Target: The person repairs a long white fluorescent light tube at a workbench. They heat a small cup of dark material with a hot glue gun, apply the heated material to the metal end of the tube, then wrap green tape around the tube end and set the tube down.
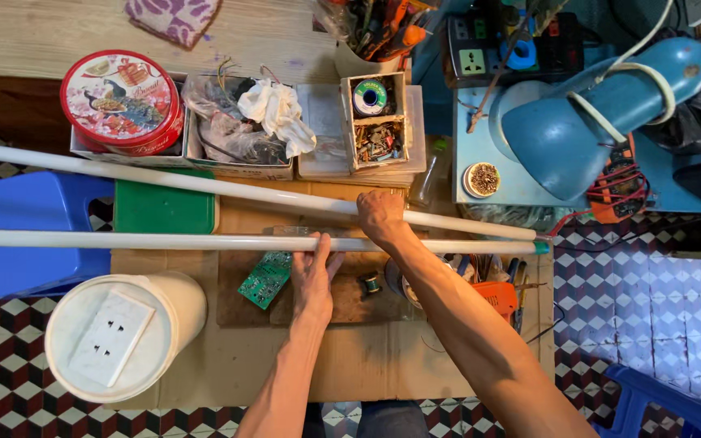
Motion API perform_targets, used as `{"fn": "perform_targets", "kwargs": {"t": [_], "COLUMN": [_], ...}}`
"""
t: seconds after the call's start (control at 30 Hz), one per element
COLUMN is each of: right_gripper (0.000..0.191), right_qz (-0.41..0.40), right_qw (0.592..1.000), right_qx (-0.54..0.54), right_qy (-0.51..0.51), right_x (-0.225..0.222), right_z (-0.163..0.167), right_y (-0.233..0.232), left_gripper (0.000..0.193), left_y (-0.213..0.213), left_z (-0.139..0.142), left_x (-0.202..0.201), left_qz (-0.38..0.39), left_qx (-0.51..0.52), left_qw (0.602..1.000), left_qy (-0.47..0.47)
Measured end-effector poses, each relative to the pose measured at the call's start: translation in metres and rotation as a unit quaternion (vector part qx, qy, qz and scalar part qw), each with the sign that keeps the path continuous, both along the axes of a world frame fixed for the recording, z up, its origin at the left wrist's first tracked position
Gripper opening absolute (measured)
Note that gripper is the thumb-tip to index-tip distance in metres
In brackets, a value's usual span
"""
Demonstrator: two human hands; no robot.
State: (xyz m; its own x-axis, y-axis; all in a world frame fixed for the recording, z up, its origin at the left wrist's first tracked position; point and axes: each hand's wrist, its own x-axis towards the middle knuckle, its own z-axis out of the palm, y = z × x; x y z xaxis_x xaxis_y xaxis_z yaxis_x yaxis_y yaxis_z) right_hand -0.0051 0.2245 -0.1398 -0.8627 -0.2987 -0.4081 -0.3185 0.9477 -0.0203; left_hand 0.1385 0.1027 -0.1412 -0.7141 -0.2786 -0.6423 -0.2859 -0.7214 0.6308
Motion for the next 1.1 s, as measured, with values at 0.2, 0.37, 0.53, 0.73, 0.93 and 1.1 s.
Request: {"fn": "perform_targets", "kwargs": {"t": [0.2, 0.37, 0.53, 0.73, 0.93, 1.1], "right_gripper": [0.028, 0.043, 0.052, 0.057, 0.061, 0.047], "right_qz": [-0.069, -0.103, -0.090, -0.080, -0.113, -0.180], "right_qw": [0.978, 0.908, 0.889, 0.891, 0.896, 0.914], "right_qx": [-0.179, -0.329, -0.346, -0.320, -0.238, -0.220], "right_qy": [0.076, 0.238, 0.285, 0.311, 0.356, 0.291], "right_x": [0.037, 0.098, 0.175, 0.250, 0.327, 0.400], "right_z": [0.043, 0.112, 0.173, 0.234, 0.296, 0.326], "right_y": [0.034, 0.042, 0.059, 0.075, 0.087, 0.111], "left_gripper": [0.047, 0.046, 0.042, 0.036, 0.031, 0.030], "left_y": [0.002, 0.004, -0.005, -0.015, -0.014, 0.000], "left_z": [0.015, 0.047, 0.092, 0.161, 0.231, 0.262], "left_x": [0.005, 0.013, 0.035, 0.076, 0.147, 0.205], "left_qz": [-0.005, -0.014, -0.034, -0.060, -0.120, -0.149], "left_qx": [0.008, 0.002, -0.013, 0.005, 0.018, -0.060], "left_qw": [1.000, 0.998, 0.997, 0.990, 0.979, 0.977], "left_qy": [0.017, 0.056, 0.061, 0.126, 0.161, 0.141]}}
